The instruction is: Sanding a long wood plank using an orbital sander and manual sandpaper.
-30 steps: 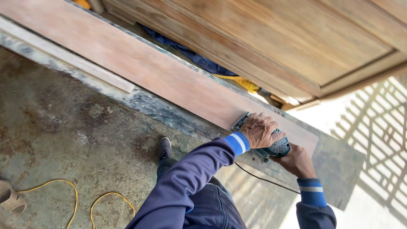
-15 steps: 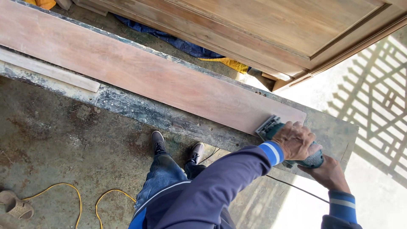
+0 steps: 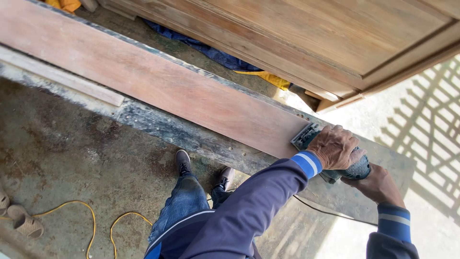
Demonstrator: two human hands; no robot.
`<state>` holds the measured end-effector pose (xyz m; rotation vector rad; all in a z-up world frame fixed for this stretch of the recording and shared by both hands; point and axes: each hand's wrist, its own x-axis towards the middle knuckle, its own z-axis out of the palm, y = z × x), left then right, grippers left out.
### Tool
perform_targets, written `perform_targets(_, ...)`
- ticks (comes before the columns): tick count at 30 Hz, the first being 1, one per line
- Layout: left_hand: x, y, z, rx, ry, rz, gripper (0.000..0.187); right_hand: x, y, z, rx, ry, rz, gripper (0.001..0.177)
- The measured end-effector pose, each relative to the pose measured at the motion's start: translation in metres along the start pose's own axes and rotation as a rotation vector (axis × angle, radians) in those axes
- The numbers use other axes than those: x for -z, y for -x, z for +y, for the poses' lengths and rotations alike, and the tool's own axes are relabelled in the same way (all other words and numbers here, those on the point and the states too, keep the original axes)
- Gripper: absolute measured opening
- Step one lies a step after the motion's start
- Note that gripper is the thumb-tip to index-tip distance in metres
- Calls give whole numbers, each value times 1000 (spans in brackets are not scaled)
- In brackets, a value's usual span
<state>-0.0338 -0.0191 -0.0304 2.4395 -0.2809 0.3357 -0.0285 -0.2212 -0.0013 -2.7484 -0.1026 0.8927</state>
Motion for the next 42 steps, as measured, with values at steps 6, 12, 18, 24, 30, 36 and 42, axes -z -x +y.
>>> perform_targets(6,61,0,-59,75,33,181,40,4,-43,-75,116,67,20,45)
perform_targets(12,117,13,-128,74,54,317,38,0,-70,-168,184,184,-18,44)
perform_targets(18,186,40,-195,142,1,373,36,-15,-78,-276,379,221,-24,47)
perform_targets(24,258,73,-266,181,-80,419,35,-45,-80,-385,375,204,-64,50)
perform_targets(30,319,108,-337,211,-134,414,36,-80,-84,-478,438,285,-29,52)
perform_targets(36,381,137,-389,214,-153,382,37,-103,-63,-567,449,228,-20,57)
perform_targets(42,426,164,-435,231,-166,391,37,-126,-57,-634,474,258,-21,54)
